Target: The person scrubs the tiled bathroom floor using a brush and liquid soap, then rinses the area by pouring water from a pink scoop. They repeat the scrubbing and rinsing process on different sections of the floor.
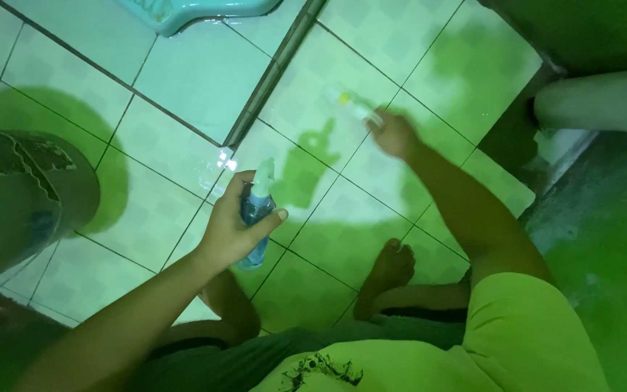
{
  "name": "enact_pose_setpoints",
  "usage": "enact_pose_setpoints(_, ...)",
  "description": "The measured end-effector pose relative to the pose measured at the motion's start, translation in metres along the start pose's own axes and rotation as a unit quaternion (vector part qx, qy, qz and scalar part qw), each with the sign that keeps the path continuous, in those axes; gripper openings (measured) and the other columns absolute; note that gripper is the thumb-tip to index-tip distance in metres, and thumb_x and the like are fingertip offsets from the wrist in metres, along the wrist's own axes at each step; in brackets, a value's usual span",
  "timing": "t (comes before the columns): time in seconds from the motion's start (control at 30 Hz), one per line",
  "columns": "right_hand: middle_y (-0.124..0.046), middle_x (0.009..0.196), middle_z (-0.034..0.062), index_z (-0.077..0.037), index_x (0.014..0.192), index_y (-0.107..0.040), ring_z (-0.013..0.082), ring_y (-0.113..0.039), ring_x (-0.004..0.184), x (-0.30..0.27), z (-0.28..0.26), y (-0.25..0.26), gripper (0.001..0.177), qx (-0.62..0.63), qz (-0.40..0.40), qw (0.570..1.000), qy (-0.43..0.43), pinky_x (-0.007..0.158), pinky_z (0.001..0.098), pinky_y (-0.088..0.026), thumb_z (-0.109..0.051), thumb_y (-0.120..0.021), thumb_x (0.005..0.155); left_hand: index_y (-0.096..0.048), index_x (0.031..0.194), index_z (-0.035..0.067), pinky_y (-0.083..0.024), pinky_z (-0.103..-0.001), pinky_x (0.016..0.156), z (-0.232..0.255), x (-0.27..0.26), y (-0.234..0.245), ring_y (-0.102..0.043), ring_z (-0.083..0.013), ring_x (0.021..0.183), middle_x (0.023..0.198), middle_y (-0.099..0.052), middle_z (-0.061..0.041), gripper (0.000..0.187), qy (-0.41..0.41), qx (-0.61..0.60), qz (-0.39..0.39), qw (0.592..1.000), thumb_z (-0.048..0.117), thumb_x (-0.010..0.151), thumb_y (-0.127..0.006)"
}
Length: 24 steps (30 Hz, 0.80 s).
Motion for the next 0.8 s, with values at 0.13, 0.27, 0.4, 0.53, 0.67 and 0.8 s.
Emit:
enact_pose_setpoints(0.13, -0.065, 0.132, 0.0242, -0.003, 0.147, -0.054, 0.0372, -0.064, 0.121, 0.022, 0.059, 0.055, 0.06, 0.004, 0.158, 0.986, -0.046, 0.099, 0.0518, -0.052, -0.051, -0.044, 0.112, -0.049, 0.127, -0.001, -0.05, -0.048, 0.081, 0.001, -0.004, 0.001, -0.064, -0.0305, 0.087, 0.089, -0.065, -0.022, 0.057, -0.006, 0.025, 0.005, 1.0, 0.016, 0.082, -0.081)
enact_pose_setpoints(0.27, -0.064, 0.127, 0.0278, -0.002, 0.134, -0.06, 0.0447, -0.06, 0.123, 0.028, 0.066, 0.058, 0.053, 0.039, 0.178, 0.981, -0.067, 0.101, 0.0598, -0.048, -0.048, -0.045, 0.111, -0.048, 0.13, -0.002, -0.05, -0.047, 0.083, 0.003, -0.002, -0.002, -0.064, -0.0309, 0.089, 0.091, -0.065, -0.021, 0.059, -0.013, 0.034, 0.0, 0.999, 0.016, 0.083, -0.08)
enact_pose_setpoints(0.4, -0.062, 0.135, 0.0242, -0.005, 0.142, -0.056, 0.0398, -0.058, 0.129, 0.001, 0.012, 0.006, 0.058, 0.08, 0.102, 0.989, -0.073, 0.105, 0.0549, -0.048, -0.051, -0.046, 0.109, -0.047, 0.131, -0.002, -0.05, -0.048, 0.084, 0.005, 0.0, -0.005, -0.064, -0.0322, 0.092, 0.094, -0.066, -0.022, 0.061, -0.009, 0.033, -0.003, 0.999, 0.017, 0.083, -0.08)
enact_pose_setpoints(0.53, -0.053, 0.144, 0.0344, 0.008, 0.147, -0.048, 0.0462, -0.049, 0.138, -0.038, -0.058, -0.038, 0.064, 0.067, -0.049, 0.996, 0.027, 0.116, 0.0576, -0.039, -0.041, -0.045, 0.105, -0.047, 0.132, -0.001, -0.049, -0.049, 0.085, 0.007, 0.001, -0.007, -0.064, -0.0333, 0.094, 0.097, -0.065, -0.022, 0.061, -0.013, 0.038, -0.01, 0.999, 0.018, 0.084, -0.079)
enact_pose_setpoints(0.67, -0.059, 0.142, 0.0283, 0.002, 0.148, -0.052, 0.0439, -0.053, 0.137, -0.06, -0.079, -0.067, 0.065, 0.01, -0.147, 0.987, 0.067, 0.115, 0.0565, -0.041, -0.046, -0.039, 0.106, -0.046, 0.133, 0.0, -0.049, -0.05, 0.087, 0.016, -0.001, -0.01, -0.063, -0.033, 0.096, 0.097, -0.064, -0.022, 0.06, -0.013, 0.035, -0.02, 0.999, 0.017, 0.085, -0.078)
enact_pose_setpoints(0.8, -0.055, 0.143, 0.0346, 0.007, 0.147, -0.05, 0.0506, -0.049, 0.136, -0.047, -0.061, -0.019, 0.059, 0.006, -0.12, 0.99, 0.075, 0.116, 0.0597, -0.038, -0.036, -0.045, 0.107, -0.046, 0.133, 0.0, -0.049, -0.051, 0.086, 0.006, 0.0, -0.006, -0.063, -0.035, 0.098, 0.099, -0.064, -0.024, 0.061, -0.011, 0.041, -0.018, 0.999, 0.018, 0.085, -0.079)
Point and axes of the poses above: each hand's wrist, its own x-axis towards the middle knuckle, its own y-axis out of the back of the hand, z = x × y, the point moved 8 cm from there along x, towards the middle knuckle
